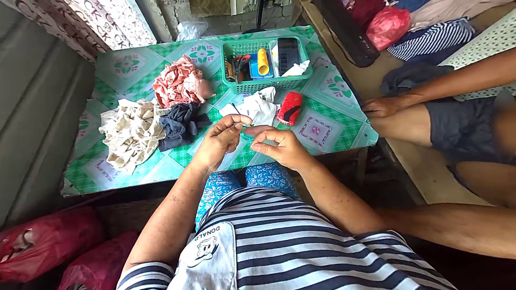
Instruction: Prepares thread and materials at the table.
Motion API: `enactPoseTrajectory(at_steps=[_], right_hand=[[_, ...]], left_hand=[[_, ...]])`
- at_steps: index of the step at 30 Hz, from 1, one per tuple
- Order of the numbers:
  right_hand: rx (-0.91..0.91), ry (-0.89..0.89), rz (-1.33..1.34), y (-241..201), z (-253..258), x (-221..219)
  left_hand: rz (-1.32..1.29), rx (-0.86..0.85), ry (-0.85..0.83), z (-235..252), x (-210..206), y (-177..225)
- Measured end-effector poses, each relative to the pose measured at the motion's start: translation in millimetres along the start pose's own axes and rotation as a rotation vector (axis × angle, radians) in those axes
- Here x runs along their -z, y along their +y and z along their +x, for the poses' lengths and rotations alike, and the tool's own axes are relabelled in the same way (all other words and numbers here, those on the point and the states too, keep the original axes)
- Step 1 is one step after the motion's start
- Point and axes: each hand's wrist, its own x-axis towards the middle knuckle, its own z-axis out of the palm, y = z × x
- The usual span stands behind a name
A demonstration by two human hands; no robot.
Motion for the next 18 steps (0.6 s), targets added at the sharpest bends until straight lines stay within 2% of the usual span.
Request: enactPoseTrajectory(at_steps=[8, 18], right_hand=[[-0.067, 0.032, 0.135, 7.8, 2.2, -12.8], [-0.018, 0.053, 0.035, 2.0, -0.5, 3.5]], left_hand=[[0.032, -0.058, 0.039, 1.1, -2.2, 0.0], [0.072, -0.091, 0.087, -6.5, 13.0, -6.9]])
